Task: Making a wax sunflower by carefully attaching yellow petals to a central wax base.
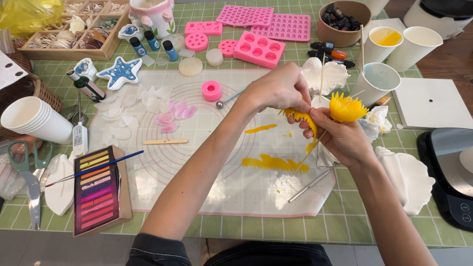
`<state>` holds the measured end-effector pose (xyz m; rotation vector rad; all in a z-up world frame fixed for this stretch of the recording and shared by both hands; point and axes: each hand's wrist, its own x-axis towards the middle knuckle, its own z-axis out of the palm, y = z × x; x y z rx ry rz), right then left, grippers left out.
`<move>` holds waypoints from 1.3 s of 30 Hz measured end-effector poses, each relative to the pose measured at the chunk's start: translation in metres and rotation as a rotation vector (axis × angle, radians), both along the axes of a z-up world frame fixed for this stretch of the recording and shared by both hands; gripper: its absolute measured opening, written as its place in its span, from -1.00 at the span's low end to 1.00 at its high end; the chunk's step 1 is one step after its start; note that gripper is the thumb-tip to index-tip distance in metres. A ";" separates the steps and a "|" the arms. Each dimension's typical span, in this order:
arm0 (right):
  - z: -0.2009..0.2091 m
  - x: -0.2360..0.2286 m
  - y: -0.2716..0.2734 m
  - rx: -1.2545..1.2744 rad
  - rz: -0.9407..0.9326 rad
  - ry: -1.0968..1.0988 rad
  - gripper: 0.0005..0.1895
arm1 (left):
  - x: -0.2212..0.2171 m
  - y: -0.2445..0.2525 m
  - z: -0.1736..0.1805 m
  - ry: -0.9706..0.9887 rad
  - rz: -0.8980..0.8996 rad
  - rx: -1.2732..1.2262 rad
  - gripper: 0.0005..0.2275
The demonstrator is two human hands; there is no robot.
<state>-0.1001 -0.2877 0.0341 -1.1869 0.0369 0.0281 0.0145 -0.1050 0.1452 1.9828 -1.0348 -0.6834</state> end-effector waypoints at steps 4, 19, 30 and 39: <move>0.006 0.002 0.003 -0.001 -0.034 -0.009 -0.77 | 0.007 -0.001 -0.016 0.087 0.037 -0.097 -0.93; -0.002 0.010 -0.018 0.187 -0.227 0.030 -0.70 | 0.092 -0.044 -0.110 0.090 0.447 -0.501 -0.89; 0.015 0.004 -0.009 0.278 -0.171 -0.007 -0.62 | 0.049 -0.061 -0.141 -0.037 0.562 -0.663 -0.76; -0.021 0.015 0.021 0.326 -0.058 -0.057 -0.72 | -0.002 0.001 -0.134 -0.182 0.442 -0.630 -0.68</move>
